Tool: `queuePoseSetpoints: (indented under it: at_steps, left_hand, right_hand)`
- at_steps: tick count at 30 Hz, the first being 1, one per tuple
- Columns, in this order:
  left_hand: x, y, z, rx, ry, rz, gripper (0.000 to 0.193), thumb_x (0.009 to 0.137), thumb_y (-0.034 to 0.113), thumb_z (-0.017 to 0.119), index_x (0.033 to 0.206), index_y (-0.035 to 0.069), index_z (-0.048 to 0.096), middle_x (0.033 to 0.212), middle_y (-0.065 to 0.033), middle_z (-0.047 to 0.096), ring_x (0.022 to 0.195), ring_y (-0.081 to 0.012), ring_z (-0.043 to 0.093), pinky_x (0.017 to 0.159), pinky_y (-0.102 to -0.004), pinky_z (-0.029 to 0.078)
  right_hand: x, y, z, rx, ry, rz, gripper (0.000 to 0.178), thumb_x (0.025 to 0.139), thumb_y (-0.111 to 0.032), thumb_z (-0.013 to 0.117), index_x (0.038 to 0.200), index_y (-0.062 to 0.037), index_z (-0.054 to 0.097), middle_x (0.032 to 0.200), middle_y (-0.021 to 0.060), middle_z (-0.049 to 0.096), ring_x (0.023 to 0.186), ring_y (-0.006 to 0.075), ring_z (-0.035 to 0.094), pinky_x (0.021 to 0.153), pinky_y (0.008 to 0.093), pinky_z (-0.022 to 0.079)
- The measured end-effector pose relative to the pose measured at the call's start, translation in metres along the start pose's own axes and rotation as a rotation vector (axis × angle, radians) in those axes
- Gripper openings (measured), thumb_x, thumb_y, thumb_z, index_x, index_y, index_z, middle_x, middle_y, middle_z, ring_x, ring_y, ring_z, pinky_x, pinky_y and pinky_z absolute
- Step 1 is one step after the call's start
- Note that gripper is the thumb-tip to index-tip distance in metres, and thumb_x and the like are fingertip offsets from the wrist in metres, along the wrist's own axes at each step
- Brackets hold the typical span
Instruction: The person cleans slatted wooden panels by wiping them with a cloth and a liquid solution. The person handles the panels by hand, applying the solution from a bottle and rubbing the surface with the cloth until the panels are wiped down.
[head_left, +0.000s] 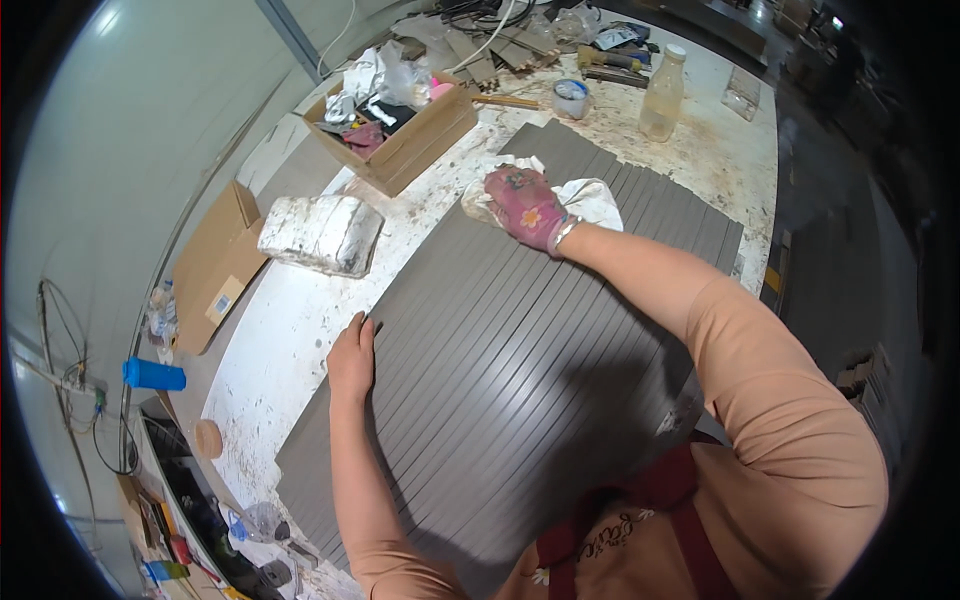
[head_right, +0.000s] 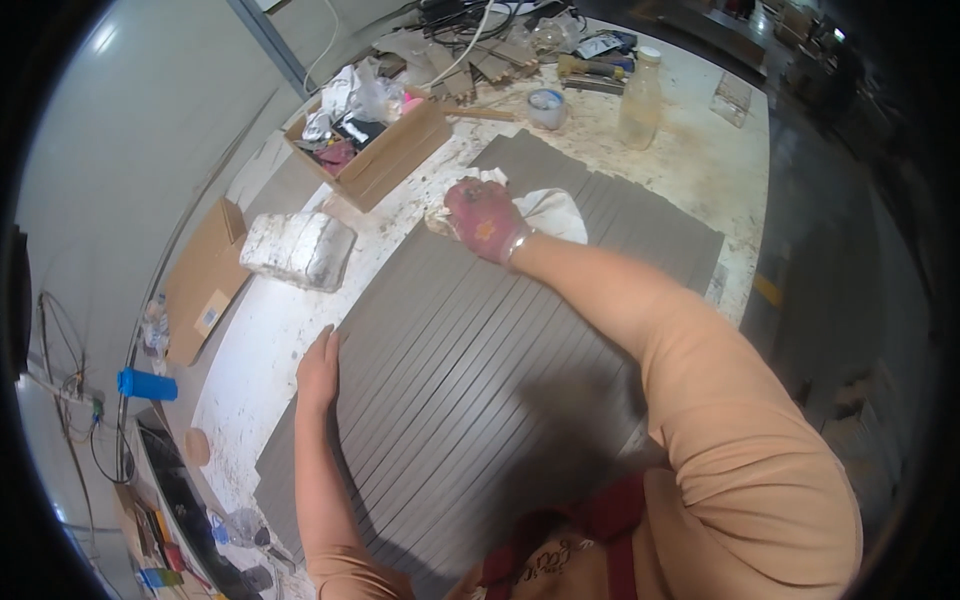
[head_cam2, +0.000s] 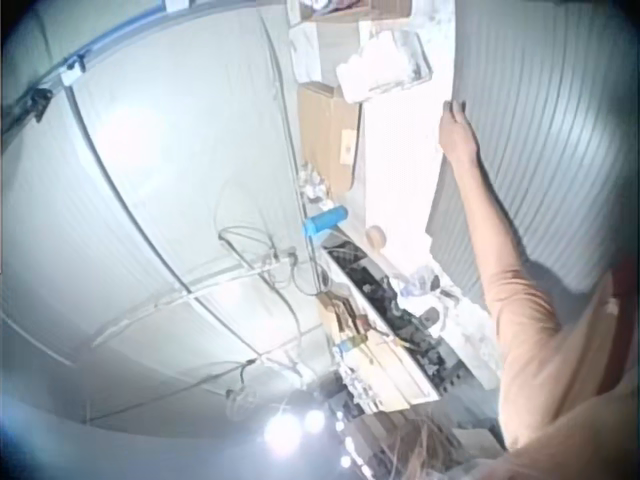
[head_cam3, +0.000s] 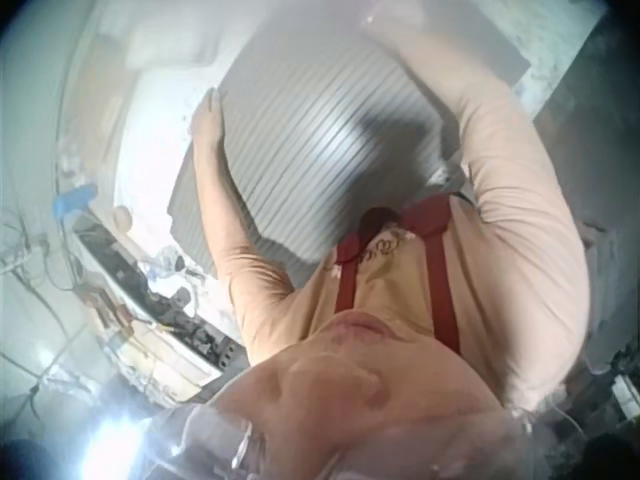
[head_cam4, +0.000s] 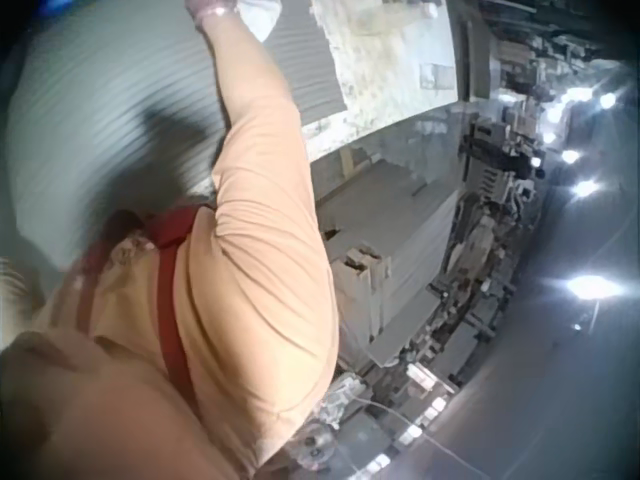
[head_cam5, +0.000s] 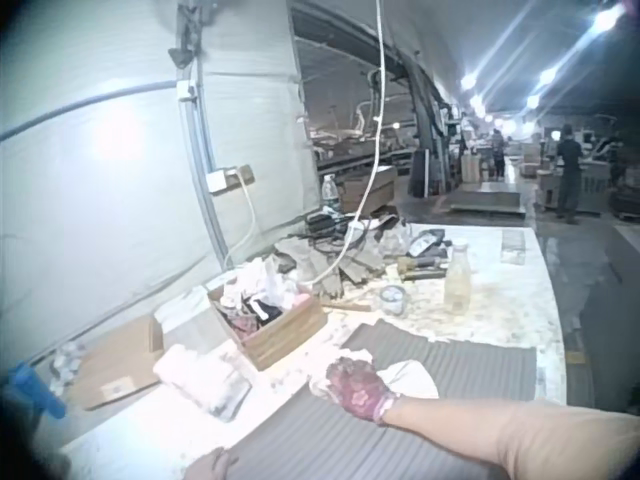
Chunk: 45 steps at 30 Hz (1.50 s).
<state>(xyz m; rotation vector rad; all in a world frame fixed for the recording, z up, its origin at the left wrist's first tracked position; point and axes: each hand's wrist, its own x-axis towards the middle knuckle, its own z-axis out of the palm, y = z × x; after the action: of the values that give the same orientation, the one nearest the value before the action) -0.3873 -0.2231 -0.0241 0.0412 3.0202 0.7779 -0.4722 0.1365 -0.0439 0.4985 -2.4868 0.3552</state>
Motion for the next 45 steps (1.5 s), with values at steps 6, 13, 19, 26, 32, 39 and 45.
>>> queuePoseSetpoints:
  at_steps: [6,13,19,26,32,39,45]
  left_hand:
    - [-0.004,0.023,-0.006,0.007,0.180,-0.039,0.042,0.092,0.036,0.057,0.118,0.003,0.061,0.102,-0.0163,0.057,0.091,-0.0343,0.059,0.083,-0.0416,0.046]
    - [-0.027,0.032,0.009,0.160,0.227,0.103,0.035,0.092,0.031,0.059,0.108,0.000,0.064,0.106,-0.0159,0.059,0.099,-0.0341,0.055,0.083,-0.0414,0.044]
    - [-0.028,0.038,0.018,0.238,0.277,0.118,0.034,0.094,0.032,0.055,0.110,0.003,0.061,0.101,-0.0156,0.064,0.094,-0.0342,0.059,0.083,-0.0450,0.043]
    - [-0.032,0.027,0.012,0.205,0.279,0.157,0.030,0.097,0.025,0.048,0.110,0.001,0.061,0.098,-0.0174,0.063,0.092,-0.0368,0.059,0.079,-0.0453,0.045]
    - [-0.030,0.035,0.010,0.240,0.288,0.144,0.028,0.097,0.022,0.048,0.110,0.002,0.061,0.097,-0.0174,0.063,0.091,-0.0368,0.059,0.079,-0.0447,0.045]
    - [-0.035,0.037,0.011,0.217,0.320,0.077,0.027,0.096,0.023,0.049,0.103,0.002,0.063,0.098,-0.0188,0.064,0.092,-0.0368,0.059,0.080,-0.0456,0.046]
    - [-0.030,0.029,0.014,0.220,0.285,0.083,0.031,0.094,0.029,0.049,0.108,0.005,0.062,0.103,-0.0181,0.065,0.096,-0.0355,0.061,0.085,-0.0463,0.046]
  right_hand:
    - [0.002,0.006,-0.013,0.203,-0.033,0.139,0.027,0.091,-0.024,0.055,0.111,-0.0057,0.055,0.110,0.0165,0.060,0.106,0.0356,0.057,0.093,0.0441,0.042]
    - [-0.016,0.071,-0.064,0.332,0.168,0.342,0.033,0.098,-0.026,0.044,0.116,-0.0003,0.056,0.110,0.0170,0.063,0.098,0.0301,0.064,0.087,0.0395,0.051]
    - [0.026,0.010,-0.162,0.886,0.006,0.426,0.036,0.096,-0.026,0.047,0.122,-0.0015,0.053,0.111,0.0189,0.063,0.104,0.0319,0.062,0.092,0.0402,0.051]
    - [-0.027,-0.104,-0.007,0.433,-0.120,-0.473,0.034,0.080,-0.028,0.062,0.112,-0.0171,0.062,0.117,0.0104,0.059,0.114,0.0303,0.056,0.092,0.0442,0.045]
    - [0.040,0.145,0.016,-0.121,-0.118,0.070,0.027,0.083,-0.025,0.058,0.108,-0.0224,0.069,0.116,0.0062,0.064,0.104,0.0269,0.063,0.086,0.0434,0.051]
    - [0.040,0.182,-0.070,0.440,-0.092,0.539,0.057,0.097,-0.044,0.047,0.135,-0.0021,0.047,0.135,0.0189,0.051,0.126,0.0309,0.047,0.107,0.0351,0.034]
    - [-0.006,0.091,-0.076,0.216,-0.399,-0.269,0.044,0.095,-0.021,0.053,0.136,-0.0090,0.045,0.137,0.0163,0.048,0.127,0.0340,0.045,0.106,0.0409,0.035]
